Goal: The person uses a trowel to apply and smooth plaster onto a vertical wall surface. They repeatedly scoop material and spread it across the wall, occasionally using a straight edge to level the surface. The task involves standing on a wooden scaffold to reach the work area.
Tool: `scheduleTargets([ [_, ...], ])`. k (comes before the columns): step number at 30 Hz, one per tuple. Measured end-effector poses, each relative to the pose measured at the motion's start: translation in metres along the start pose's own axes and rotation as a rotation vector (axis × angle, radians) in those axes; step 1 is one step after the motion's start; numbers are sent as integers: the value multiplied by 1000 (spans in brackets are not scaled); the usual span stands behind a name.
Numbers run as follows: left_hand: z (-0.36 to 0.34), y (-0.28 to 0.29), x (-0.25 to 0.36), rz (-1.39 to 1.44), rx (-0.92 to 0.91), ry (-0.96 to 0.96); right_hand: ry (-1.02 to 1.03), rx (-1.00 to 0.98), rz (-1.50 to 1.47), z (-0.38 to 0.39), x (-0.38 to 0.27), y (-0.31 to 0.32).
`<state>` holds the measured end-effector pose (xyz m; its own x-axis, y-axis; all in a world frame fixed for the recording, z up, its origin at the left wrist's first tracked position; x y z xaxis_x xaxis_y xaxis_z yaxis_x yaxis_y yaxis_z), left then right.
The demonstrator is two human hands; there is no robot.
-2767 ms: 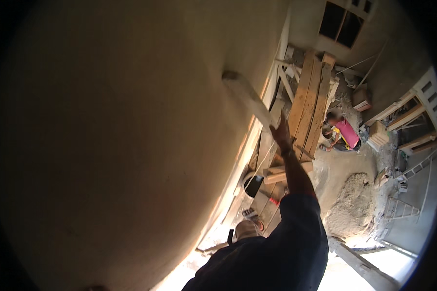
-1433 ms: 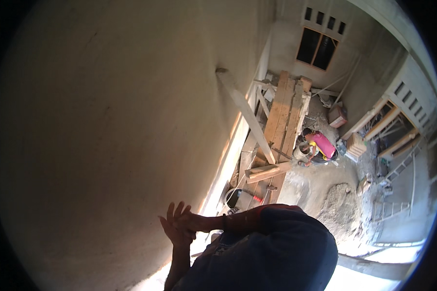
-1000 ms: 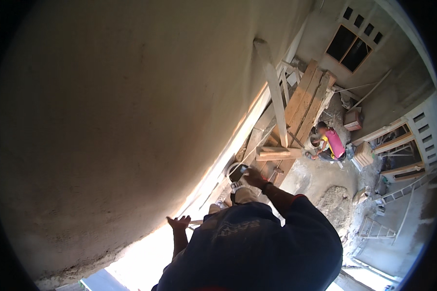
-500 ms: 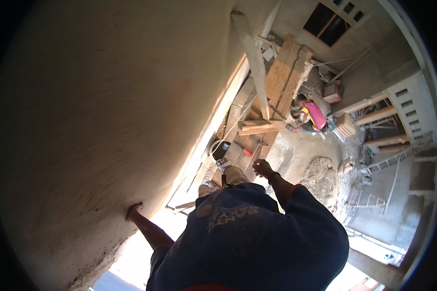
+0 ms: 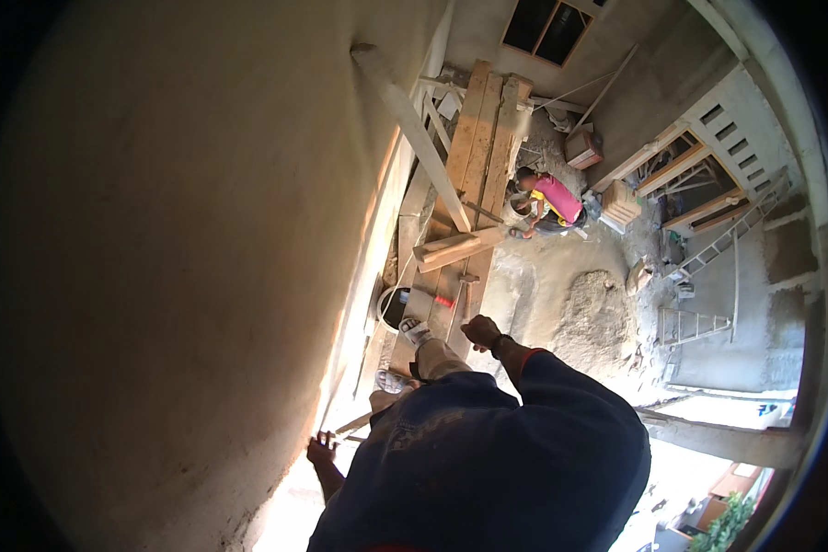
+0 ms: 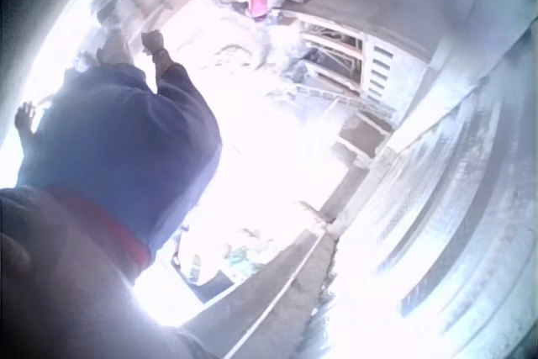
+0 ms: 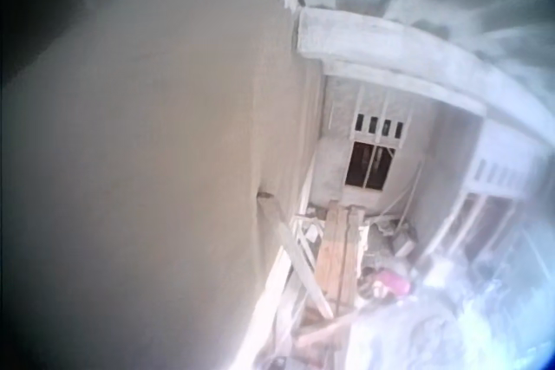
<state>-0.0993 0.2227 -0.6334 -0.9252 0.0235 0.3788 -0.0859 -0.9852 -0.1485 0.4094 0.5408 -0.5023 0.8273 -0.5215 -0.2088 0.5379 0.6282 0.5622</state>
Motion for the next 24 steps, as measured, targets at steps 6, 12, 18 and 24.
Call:
scheduleTargets([
  [6,40,-47,-50,-700,-62,-232,351,235,420,-46,-7,8],
  [12,51,-75,-49,-961,-166,-325,448,228,338,-76,-3,-9],
  [18,56,-109,-48,-825,-68,-195,596,113,471,-102,9,-21],
  [24,40,-114,-58,-720,99,-107,175,-211,146,-105,26,-20],
])
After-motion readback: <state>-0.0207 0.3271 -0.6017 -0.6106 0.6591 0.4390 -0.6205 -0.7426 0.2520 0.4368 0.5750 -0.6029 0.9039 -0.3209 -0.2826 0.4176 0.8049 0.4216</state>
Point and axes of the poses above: each hand's wrist, its own z-axis away from the middle knuckle, its own y-axis out of the back of the hand, x = y × z, the point moved 7 cm from there along -z, towards the middle knuckle, and after that the axes turned 13 degrees about z, right-handed, at the moved point
